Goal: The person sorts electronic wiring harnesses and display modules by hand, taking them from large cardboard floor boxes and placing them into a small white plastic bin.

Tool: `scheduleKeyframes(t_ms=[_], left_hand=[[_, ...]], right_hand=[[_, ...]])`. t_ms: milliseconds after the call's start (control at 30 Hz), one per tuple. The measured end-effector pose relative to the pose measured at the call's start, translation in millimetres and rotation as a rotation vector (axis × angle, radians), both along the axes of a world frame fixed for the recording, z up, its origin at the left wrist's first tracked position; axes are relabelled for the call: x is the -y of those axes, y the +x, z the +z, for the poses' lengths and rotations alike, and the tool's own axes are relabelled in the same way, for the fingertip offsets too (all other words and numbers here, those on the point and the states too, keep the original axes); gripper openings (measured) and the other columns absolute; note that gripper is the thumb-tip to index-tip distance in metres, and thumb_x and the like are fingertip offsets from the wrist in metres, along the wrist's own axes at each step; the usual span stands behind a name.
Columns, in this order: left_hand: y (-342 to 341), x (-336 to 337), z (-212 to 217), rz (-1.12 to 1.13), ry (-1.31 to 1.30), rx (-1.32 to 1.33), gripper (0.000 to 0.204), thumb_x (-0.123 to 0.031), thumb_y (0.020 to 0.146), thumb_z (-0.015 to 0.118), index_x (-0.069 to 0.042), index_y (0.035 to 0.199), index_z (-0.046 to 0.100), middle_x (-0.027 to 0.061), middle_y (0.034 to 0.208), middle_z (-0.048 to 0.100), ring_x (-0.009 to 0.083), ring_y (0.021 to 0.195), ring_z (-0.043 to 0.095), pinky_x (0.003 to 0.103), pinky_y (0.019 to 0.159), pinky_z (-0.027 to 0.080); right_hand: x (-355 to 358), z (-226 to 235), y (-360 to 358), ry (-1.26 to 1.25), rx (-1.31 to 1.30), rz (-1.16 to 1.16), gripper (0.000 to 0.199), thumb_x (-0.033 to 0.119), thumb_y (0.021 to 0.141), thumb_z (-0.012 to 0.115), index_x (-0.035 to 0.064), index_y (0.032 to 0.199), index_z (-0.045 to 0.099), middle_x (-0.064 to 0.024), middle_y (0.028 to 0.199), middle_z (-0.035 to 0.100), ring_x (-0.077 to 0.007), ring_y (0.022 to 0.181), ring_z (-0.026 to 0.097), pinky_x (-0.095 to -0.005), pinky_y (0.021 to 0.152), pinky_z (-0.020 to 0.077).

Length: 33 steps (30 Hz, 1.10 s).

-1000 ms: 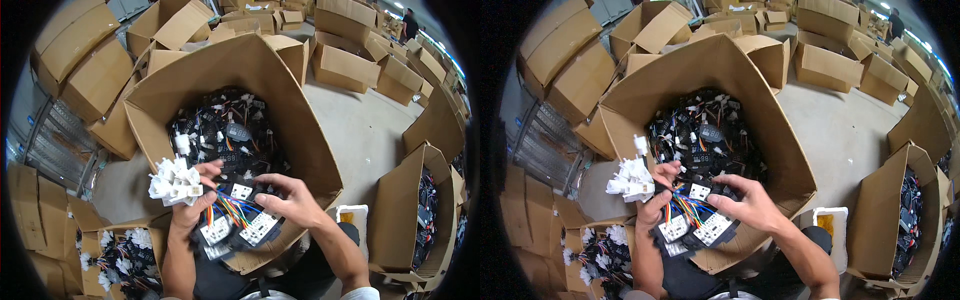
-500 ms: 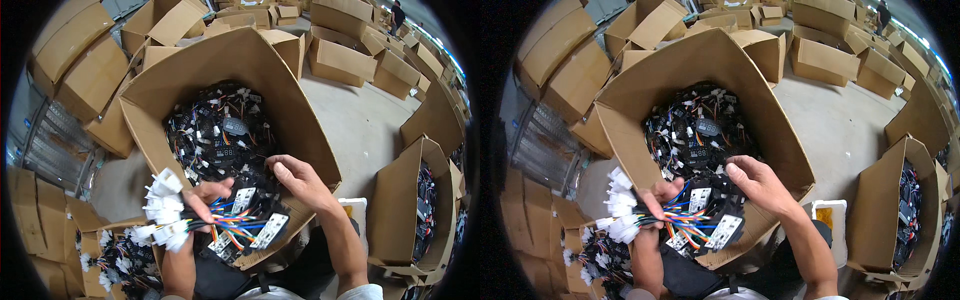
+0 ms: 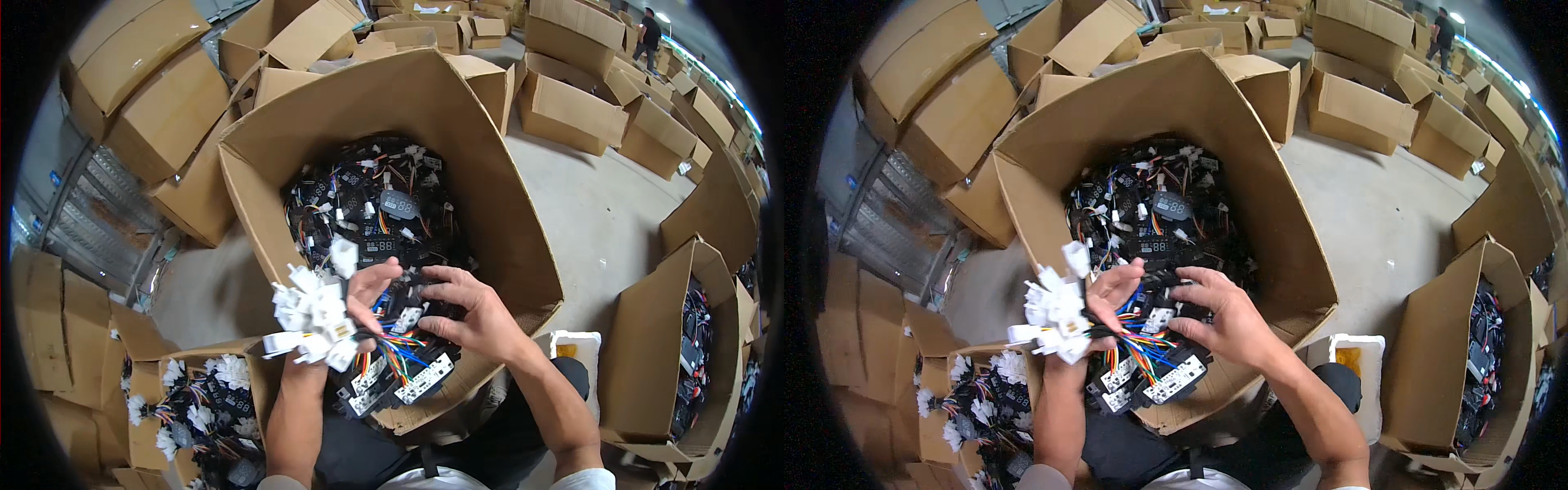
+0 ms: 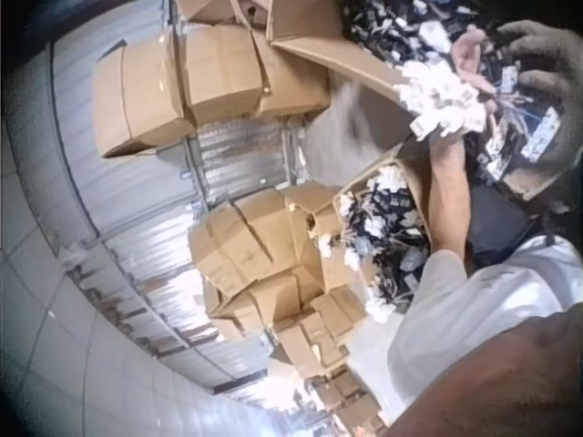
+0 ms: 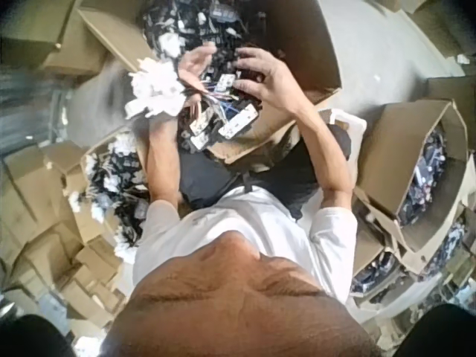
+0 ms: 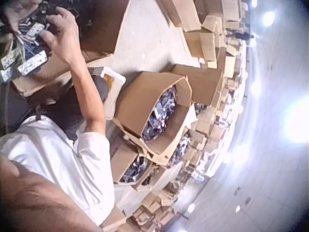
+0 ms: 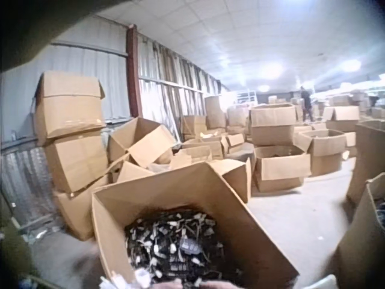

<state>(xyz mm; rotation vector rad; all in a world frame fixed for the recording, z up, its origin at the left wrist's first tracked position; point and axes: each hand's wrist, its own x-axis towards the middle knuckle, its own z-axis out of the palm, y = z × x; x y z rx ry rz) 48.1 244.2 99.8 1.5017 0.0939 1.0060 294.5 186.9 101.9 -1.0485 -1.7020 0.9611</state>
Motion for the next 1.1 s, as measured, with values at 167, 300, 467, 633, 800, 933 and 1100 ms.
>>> scheduleKeyframes(t_ms=[167,300,467,633,800,933,1100], left_hand=[[2.8,2.9,7.4,0.153,-0.327,-0.221,0.04,-0.018,0.079,0.085,-0.006,0.112,0.066,0.0135,0.149,0.047,0.02,0.13,0.044,0.037,0.112,0.029],[12.7,5.1,7.3,0.028,-0.414,-0.259,0.024,-0.023,0.078,0.084,-0.008,0.093,0.071,0.0211,0.15,0.045,0.0348,0.147,0.031,0.051,0.122,0.016],[18.0,10.1,13.4,-0.009,-0.534,-0.283,0.027,-0.027,0.074,0.087,-0.011,0.088,0.07,0.0262,0.154,0.037,0.0397,0.148,0.028,0.054,0.122,0.016],[8.0,1.4,2.5,0.075,-0.357,-0.073,0.029,-0.017,0.072,0.089,-0.005,0.094,0.074,0.022,0.153,0.042,0.0229,0.14,0.042,0.039,0.12,0.025],[11.1,-3.0,-5.9,0.083,-0.36,-0.125,0.07,-0.011,0.074,0.088,-0.005,0.137,0.057,0.01,0.147,0.052,0.0089,0.114,0.056,0.024,0.099,0.043],[11.1,-1.8,-0.9,0.087,-0.379,-0.248,0.036,-0.03,0.072,0.089,-0.006,0.091,0.071,0.0273,0.152,0.039,0.0342,0.145,0.034,0.052,0.122,0.015],[2.0,-8.6,-19.5,0.123,-0.247,-0.03,0.035,-0.024,0.077,0.087,-0.003,0.1,0.07,0.0186,0.147,0.051,0.0361,0.135,0.048,0.051,0.114,0.033]], right_hand=[[12.3,10.3,-6.7,0.099,-0.104,0.007,0.016,0.002,0.084,0.075,0.0016,0.091,0.061,-0.0131,0.102,0.069,-0.0252,0.089,0.068,-0.0334,0.078,0.0538],[5.5,4.3,0.9,0.314,0.167,-0.237,0.012,-0.004,0.086,0.07,0.0012,0.088,0.059,-0.0106,0.086,0.069,-0.0196,0.07,0.068,-0.029,0.06,0.0528],[-0.7,13.1,0.0,0.686,0.164,-0.331,0.016,-0.007,0.082,0.071,0.0026,0.092,0.062,-0.0114,0.083,0.068,-0.0261,0.067,0.067,-0.0327,0.06,0.0539],[7.6,17.1,-1.8,0.314,0.126,-0.054,0.028,0.005,0.081,0.079,-0.001,0.105,0.066,-0.0136,0.087,0.069,-0.0301,0.073,0.067,-0.0364,0.067,0.0544],[12.3,5.1,-3.3,0.416,0.306,0.09,0.027,0.012,0.081,0.075,0.0006,0.103,0.066,-0.0126,0.09,0.068,-0.0311,0.078,0.067,-0.0396,0.064,0.0545],[16.0,18.5,0.7,0.604,0.528,-0.031,0.026,0.005,0.077,0.072,-0.0016,0.102,0.066,-0.0136,0.097,0.069,-0.028,0.081,0.068,-0.0377,0.071,0.0568],[12.0,15.5,18.3,0.563,0.632,-0.072,0.027,0.007,0.075,0.068,0.0013,0.102,0.066,-0.0112,0.096,0.067,-0.0275,0.094,0.065,-0.0453,0.093,0.0536]])
